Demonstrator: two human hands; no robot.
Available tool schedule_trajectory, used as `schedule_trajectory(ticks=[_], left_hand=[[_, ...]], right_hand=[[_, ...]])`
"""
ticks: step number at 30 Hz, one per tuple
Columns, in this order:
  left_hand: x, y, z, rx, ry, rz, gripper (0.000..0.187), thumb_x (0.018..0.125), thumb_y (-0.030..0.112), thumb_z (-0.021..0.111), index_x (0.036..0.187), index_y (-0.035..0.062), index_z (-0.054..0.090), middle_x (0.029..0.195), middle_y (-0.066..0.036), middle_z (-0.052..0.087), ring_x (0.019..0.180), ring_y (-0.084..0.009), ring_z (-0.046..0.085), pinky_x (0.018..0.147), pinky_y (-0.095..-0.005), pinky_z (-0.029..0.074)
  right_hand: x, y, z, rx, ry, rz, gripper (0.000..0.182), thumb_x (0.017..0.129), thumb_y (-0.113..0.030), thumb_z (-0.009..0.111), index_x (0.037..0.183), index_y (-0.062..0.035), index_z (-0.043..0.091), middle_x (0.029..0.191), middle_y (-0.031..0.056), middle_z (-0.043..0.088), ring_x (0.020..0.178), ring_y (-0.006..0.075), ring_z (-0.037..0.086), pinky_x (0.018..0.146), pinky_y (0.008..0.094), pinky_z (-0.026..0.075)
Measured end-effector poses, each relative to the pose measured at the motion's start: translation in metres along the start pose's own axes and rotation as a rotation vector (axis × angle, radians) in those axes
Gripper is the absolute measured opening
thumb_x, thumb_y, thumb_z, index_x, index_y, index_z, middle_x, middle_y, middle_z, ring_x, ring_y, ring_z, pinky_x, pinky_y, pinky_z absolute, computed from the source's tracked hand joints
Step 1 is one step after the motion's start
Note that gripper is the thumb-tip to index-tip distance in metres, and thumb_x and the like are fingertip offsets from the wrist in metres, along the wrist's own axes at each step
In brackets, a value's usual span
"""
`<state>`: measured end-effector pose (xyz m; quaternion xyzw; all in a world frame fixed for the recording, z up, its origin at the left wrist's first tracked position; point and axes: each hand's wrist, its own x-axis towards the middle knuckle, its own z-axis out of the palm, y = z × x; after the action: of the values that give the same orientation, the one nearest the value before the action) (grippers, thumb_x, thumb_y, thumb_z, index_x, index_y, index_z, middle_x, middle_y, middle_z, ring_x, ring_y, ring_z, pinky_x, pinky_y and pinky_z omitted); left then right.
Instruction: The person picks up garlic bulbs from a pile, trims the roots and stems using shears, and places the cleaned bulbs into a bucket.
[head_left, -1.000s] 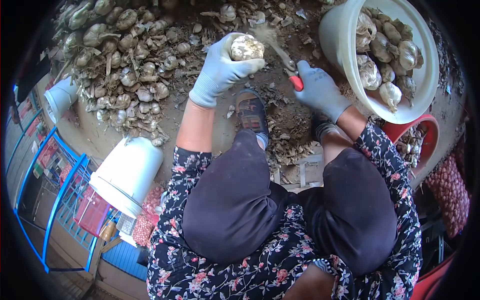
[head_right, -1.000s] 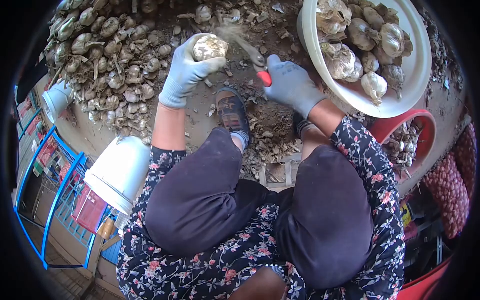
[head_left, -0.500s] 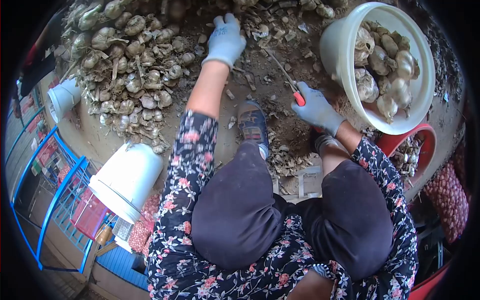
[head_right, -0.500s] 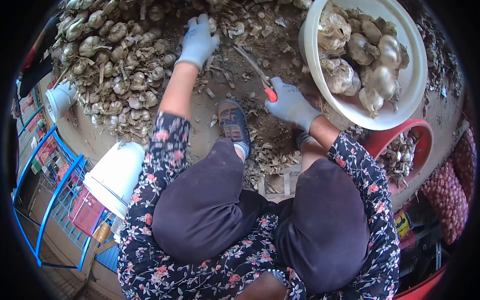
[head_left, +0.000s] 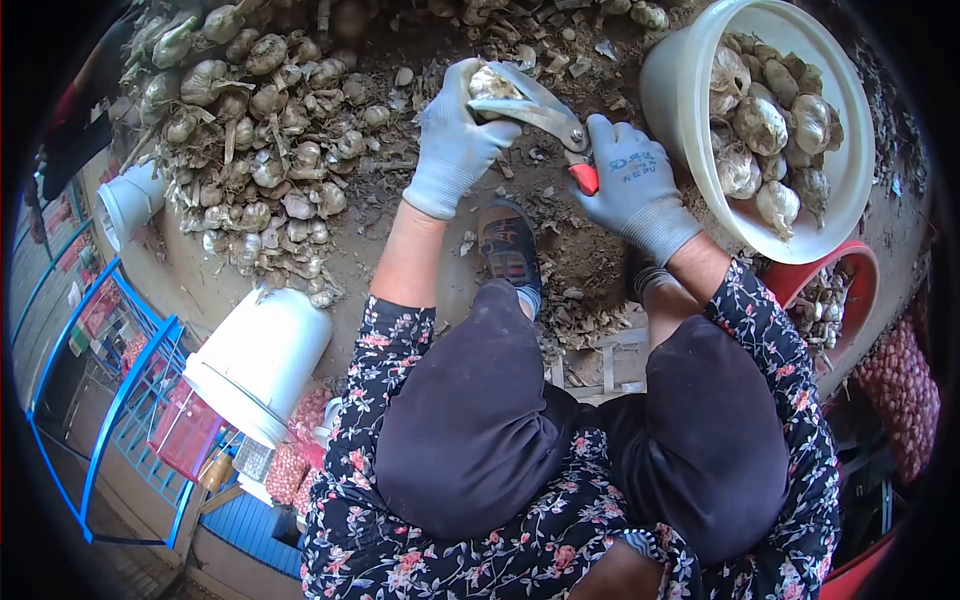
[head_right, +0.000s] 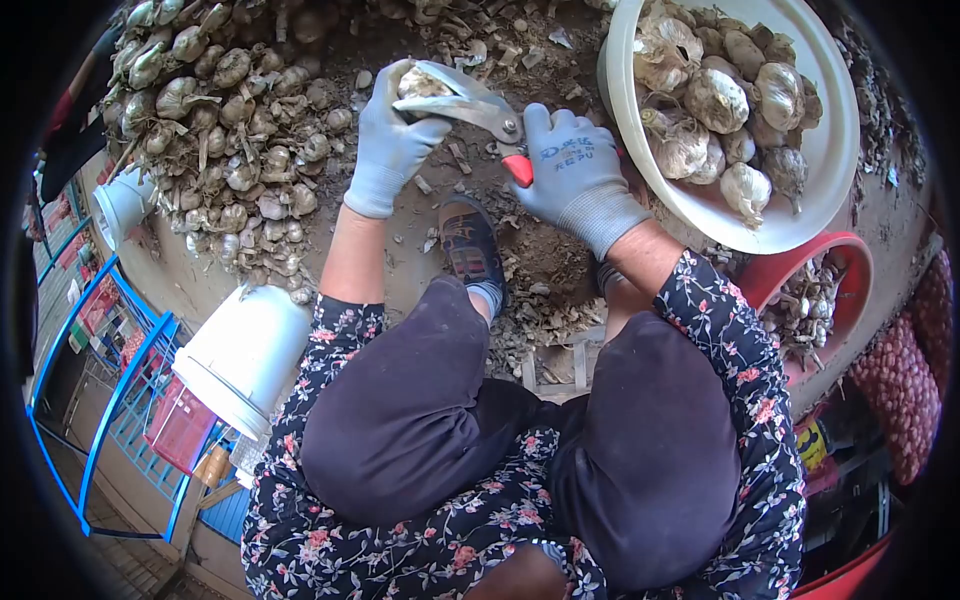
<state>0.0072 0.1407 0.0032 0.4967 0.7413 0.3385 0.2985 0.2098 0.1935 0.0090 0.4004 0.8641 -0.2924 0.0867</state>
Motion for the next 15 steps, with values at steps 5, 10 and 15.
schedule_trajectory(ticks=[5, 10, 15], left_hand=[[-0.004, 0.004, -0.013, 0.063, 0.039, 0.122, 0.062, 0.06, 0.008, 0.078, 0.117, 0.001, 0.054, 0.091, -0.011, 0.066, 0.083, -0.015, 0.063, 0.077, -0.0284, 0.052], [-0.008, -0.008, -0.013, -0.2, -0.151, -0.096, 0.061, 0.068, 0.013, 0.083, 0.119, -0.0014, 0.054, 0.095, -0.004, 0.064, 0.082, -0.008, 0.061, 0.075, -0.0228, 0.052], [-0.009, -0.013, -0.012, -0.477, -0.043, -0.268, 0.059, 0.069, 0.011, 0.082, 0.119, -0.0017, 0.054, 0.102, -0.006, 0.063, 0.09, -0.0097, 0.06, 0.079, -0.0225, 0.052]], right_hand=[[0.0, -0.008, -0.009, -0.052, -0.203, -0.002, 0.04, 0.08, -0.032, 0.062, 0.103, -0.0038, 0.045, 0.095, 0.0197, 0.061, 0.091, 0.0346, 0.063, 0.078, 0.044, 0.049], [0.001, 0.005, -0.004, 0.104, -0.314, 0.048, 0.035, 0.082, -0.028, 0.059, 0.1, -0.0009, 0.045, 0.089, 0.0242, 0.063, 0.089, 0.0364, 0.064, 0.077, 0.0448, 0.049], [-0.014, 0.023, 0.008, 0.393, -0.204, 0.124, 0.037, 0.081, -0.034, 0.063, 0.093, -0.0018, 0.049, 0.083, 0.0233, 0.063, 0.079, 0.0352, 0.064, 0.076, 0.042, 0.049]])
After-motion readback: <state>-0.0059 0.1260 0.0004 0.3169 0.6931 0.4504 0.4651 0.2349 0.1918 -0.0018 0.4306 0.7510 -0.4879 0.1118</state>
